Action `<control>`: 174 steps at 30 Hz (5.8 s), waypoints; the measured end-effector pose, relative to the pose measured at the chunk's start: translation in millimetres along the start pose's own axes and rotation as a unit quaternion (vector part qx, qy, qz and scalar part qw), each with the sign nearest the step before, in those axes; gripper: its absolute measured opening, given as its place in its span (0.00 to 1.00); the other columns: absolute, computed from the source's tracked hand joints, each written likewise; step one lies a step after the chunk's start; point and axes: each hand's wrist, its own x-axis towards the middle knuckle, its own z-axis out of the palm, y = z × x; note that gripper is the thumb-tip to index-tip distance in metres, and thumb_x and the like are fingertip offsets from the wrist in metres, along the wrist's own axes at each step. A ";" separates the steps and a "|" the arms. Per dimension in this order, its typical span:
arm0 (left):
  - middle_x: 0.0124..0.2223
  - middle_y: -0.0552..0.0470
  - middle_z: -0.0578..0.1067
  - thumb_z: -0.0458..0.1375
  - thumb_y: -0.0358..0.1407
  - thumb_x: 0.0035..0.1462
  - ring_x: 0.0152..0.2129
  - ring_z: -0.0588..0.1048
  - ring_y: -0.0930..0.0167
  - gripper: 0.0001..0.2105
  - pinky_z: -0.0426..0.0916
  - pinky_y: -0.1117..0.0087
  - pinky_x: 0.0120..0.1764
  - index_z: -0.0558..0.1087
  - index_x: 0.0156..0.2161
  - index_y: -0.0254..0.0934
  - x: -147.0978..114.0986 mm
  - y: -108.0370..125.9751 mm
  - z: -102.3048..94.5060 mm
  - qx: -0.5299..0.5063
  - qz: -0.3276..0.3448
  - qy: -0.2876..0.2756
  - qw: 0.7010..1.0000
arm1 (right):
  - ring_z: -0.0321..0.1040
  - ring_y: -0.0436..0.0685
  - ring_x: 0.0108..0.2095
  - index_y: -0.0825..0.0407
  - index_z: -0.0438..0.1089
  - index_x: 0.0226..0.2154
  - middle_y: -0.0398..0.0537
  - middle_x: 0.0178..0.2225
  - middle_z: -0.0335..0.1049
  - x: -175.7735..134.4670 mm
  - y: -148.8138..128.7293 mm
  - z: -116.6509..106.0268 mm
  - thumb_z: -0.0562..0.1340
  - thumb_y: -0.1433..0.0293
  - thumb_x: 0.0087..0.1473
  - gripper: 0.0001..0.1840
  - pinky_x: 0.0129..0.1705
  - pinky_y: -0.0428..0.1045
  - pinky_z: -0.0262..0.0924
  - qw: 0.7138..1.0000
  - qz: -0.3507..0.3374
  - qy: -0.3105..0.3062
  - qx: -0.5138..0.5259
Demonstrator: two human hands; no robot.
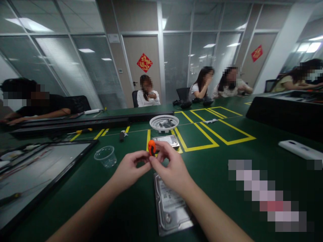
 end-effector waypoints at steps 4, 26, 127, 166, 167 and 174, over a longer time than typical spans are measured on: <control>0.36 0.50 0.79 0.61 0.33 0.59 0.33 0.75 0.70 0.07 0.69 0.71 0.39 0.79 0.39 0.33 -1.0 1.5 0.3 0.001 0.000 -0.010 1.000 | 0.69 0.56 0.34 0.50 0.68 0.54 0.46 0.36 0.72 0.2 0.0 -0.1 0.64 0.74 0.59 0.20 0.39 0.53 0.65 1.000 0.002 -0.001 -0.008; 0.34 0.51 0.78 0.61 0.32 0.58 0.32 0.73 0.71 0.05 0.68 0.71 0.38 0.78 0.37 0.33 0.2 1.0 -0.7 0.018 0.009 -0.009 1.000 | 0.68 0.55 0.33 0.50 0.68 0.54 0.45 0.34 0.70 0.2 -0.1 0.6 0.65 0.73 0.59 0.21 0.38 0.53 0.65 1.000 -0.001 -0.003 -0.017; 0.36 0.50 0.78 0.63 0.32 0.56 0.32 0.74 0.71 0.07 0.69 0.71 0.38 0.78 0.40 0.32 -1.1 -1.3 0.8 -0.004 -0.007 -0.003 1.000 | 0.68 0.53 0.32 0.49 0.68 0.51 0.44 0.35 0.71 -0.2 -1.9 0.4 0.65 0.76 0.58 0.19 0.36 0.51 0.64 1.000 -0.010 0.006 0.005; 0.37 0.49 0.78 0.64 0.32 0.54 0.33 0.75 0.71 0.08 0.70 0.71 0.39 0.78 0.40 0.32 -1.2 -0.7 0.4 -0.009 -0.010 0.007 1.000 | 0.68 0.54 0.32 0.49 0.69 0.49 0.43 0.32 0.69 0.3 -1.0 -0.3 0.65 0.75 0.58 0.16 0.37 0.52 0.64 1.000 0.000 0.002 -0.021; 0.37 0.49 0.78 0.64 0.32 0.54 0.33 0.75 0.71 0.08 0.70 0.71 0.39 0.77 0.40 0.32 -1.3 -1.0 0.5 -0.014 -0.010 0.009 1.000 | 0.67 0.54 0.32 0.49 0.69 0.48 0.42 0.32 0.68 0.7 -1.5 -0.3 0.66 0.75 0.57 0.16 0.36 0.52 0.64 1.000 0.000 0.003 -0.023; 0.35 0.50 0.78 0.61 0.32 0.58 0.32 0.74 0.71 0.06 0.70 0.71 0.39 0.78 0.39 0.33 -1.0 2.4 -0.2 0.000 0.003 -0.010 1.000 | 0.69 0.56 0.34 0.49 0.68 0.52 0.45 0.35 0.71 0.3 -4.6 -1.0 0.64 0.74 0.59 0.18 0.38 0.53 0.65 1.000 -0.004 -0.008 -0.026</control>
